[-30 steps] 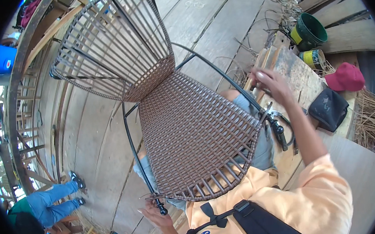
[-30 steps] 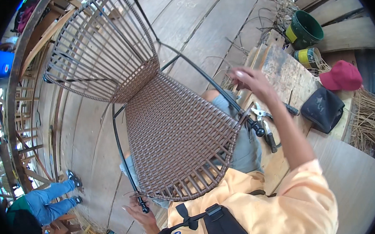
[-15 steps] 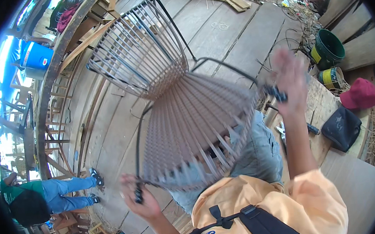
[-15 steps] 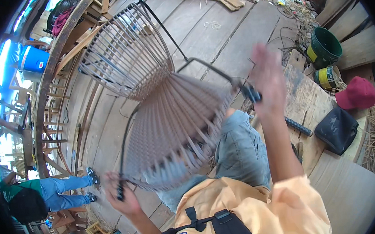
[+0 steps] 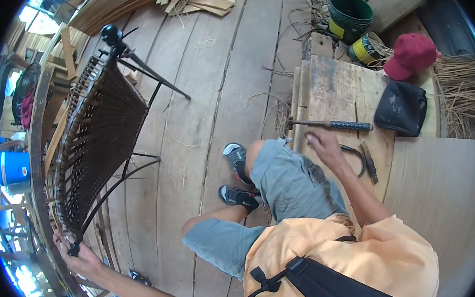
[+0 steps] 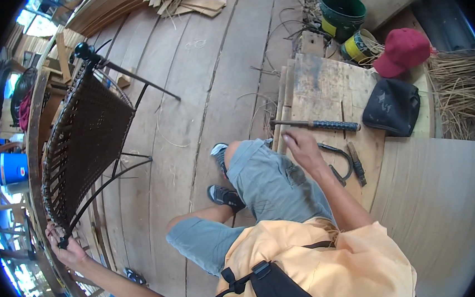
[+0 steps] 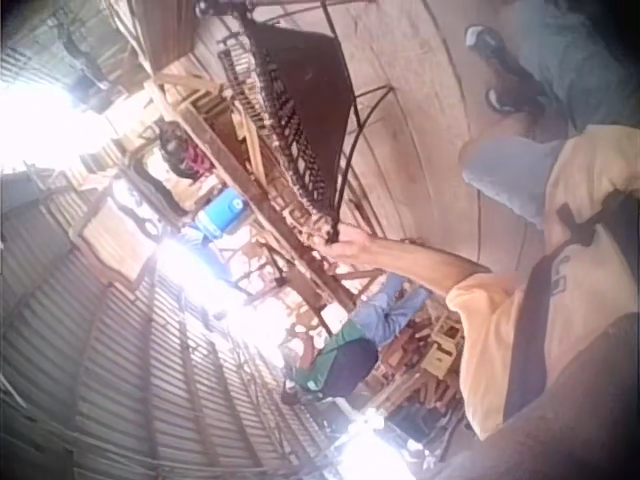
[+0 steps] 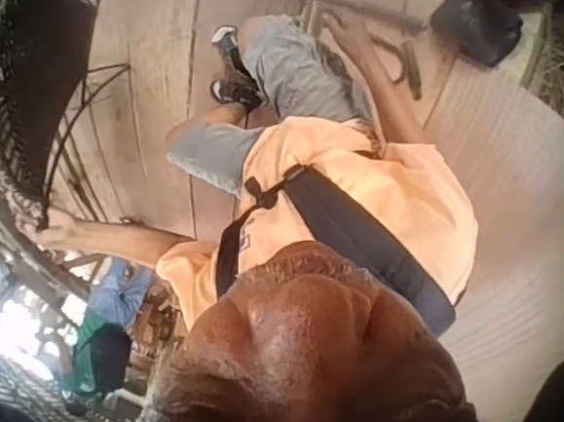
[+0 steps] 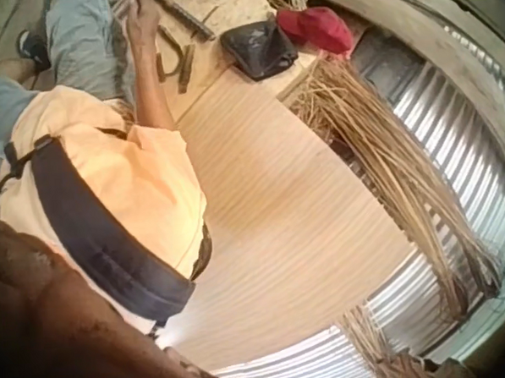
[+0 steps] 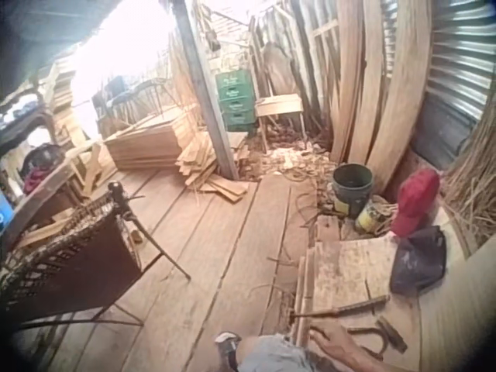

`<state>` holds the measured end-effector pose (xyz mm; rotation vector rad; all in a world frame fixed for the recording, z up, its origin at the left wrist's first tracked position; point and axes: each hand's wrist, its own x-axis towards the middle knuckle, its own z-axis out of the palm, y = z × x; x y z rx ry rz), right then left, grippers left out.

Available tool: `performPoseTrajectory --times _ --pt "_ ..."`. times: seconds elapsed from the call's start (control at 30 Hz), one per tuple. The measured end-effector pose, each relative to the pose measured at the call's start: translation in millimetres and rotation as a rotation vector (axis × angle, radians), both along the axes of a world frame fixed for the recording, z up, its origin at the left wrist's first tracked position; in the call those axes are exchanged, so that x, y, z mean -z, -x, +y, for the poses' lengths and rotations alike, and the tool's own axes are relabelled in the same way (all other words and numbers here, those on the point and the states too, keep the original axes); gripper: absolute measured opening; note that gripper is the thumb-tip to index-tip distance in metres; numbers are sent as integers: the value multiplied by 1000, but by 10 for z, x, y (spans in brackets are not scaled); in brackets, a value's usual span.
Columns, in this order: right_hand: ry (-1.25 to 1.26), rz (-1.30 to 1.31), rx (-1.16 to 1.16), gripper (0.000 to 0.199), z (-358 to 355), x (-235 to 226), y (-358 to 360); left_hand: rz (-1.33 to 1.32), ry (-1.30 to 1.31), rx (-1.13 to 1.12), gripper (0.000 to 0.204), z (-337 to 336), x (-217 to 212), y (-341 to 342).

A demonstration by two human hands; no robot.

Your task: Weaving the seat and back of a metal-framed chair using wicker-like strips.

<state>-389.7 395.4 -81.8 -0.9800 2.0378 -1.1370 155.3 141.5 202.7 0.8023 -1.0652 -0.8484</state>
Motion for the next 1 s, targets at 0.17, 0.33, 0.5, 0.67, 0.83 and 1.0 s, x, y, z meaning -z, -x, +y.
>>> performPoseTrajectory --times 0.17,0.33,0.5,0.67,0.83,1.0 --pt "-170 26 -96 24 425 409 -282 -19 -82 -92 41 -239 -150 72" --pt "-102 196 -38 21 565 491 -169 -119 -179 -87 31 -909 -373 -378" --pt "-87 260 270 20 882 518 360 -291 -302 227 27 -2436 -1129 -1904" --pt "-231 802 -23 31 948 513 464 -299 -422 177 29 -1478 -426 334" --pt "-725 589 -160 21 876 523 420 -305 -391 -189 34 -2172 -384 421" --pt "-495 393 -143 24 1092 433 661 -188 -287 -214 30 -2556 -635 -405"
